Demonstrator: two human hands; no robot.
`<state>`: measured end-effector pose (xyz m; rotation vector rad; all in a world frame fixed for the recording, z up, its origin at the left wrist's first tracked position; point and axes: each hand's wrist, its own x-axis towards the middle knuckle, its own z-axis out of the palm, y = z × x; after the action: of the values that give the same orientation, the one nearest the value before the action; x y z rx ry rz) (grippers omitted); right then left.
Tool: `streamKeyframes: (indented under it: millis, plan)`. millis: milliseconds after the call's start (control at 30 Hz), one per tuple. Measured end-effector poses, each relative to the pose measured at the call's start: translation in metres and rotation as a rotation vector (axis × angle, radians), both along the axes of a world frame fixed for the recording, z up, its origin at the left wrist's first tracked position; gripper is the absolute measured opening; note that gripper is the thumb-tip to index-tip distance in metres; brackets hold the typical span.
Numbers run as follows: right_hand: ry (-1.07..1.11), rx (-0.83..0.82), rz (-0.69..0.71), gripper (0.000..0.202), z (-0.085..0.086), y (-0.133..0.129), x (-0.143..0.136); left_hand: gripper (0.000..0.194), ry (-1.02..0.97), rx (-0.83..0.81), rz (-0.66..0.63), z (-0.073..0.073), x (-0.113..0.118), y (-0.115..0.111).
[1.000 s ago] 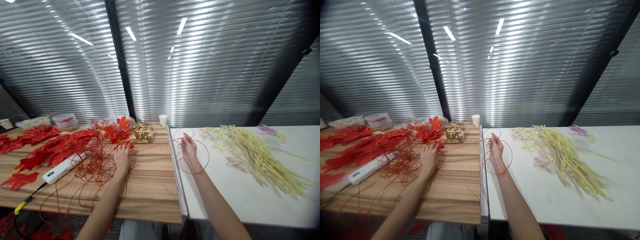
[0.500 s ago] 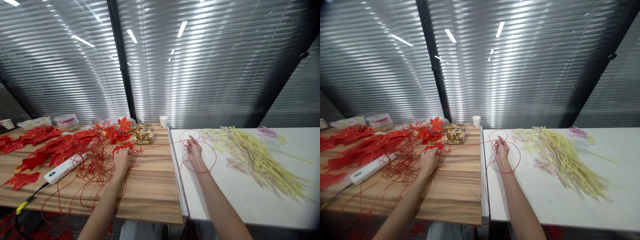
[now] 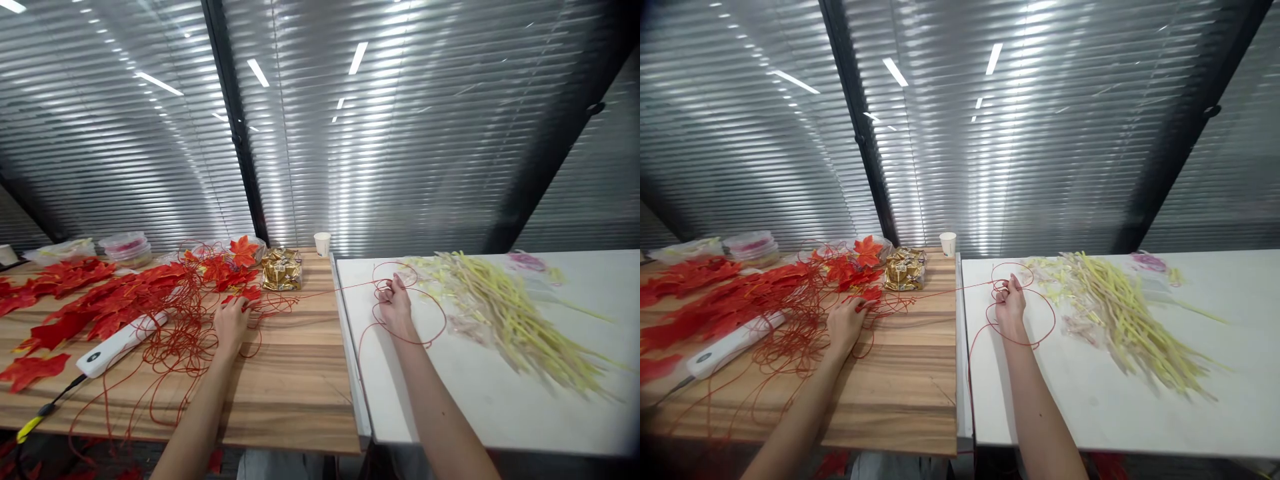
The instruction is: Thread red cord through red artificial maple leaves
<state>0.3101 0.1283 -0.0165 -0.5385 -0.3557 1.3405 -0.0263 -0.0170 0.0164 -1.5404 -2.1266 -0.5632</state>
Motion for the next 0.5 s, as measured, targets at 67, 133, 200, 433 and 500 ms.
streamKeyframes:
  millis: [67,133,200,433,500]
  plan:
    - [0.016,0.004,0.013,0.015,0.001,0.000,0.001,0.036,-0.058,0.049,0.015,-0.002,-0.001,0.001]
    - [0.028,0.005,0.032,0.015,0.002,0.000,0.002,0.039,-0.201,0.095,0.033,-0.004,-0.002,0.002]
    - [0.036,0.004,0.050,0.016,0.001,0.000,0.004,0.042,-0.435,0.154,-0.038,-0.005,-0.002,0.005]
    - [0.027,-0.028,0.077,0.015,-0.004,0.004,0.003,0.031,-1.529,0.481,-0.640,0.009,0.018,0.009]
    - [0.016,-0.041,0.094,0.016,-0.005,0.004,0.000,0.027,-1.819,0.558,-0.741,0.015,0.021,0.006]
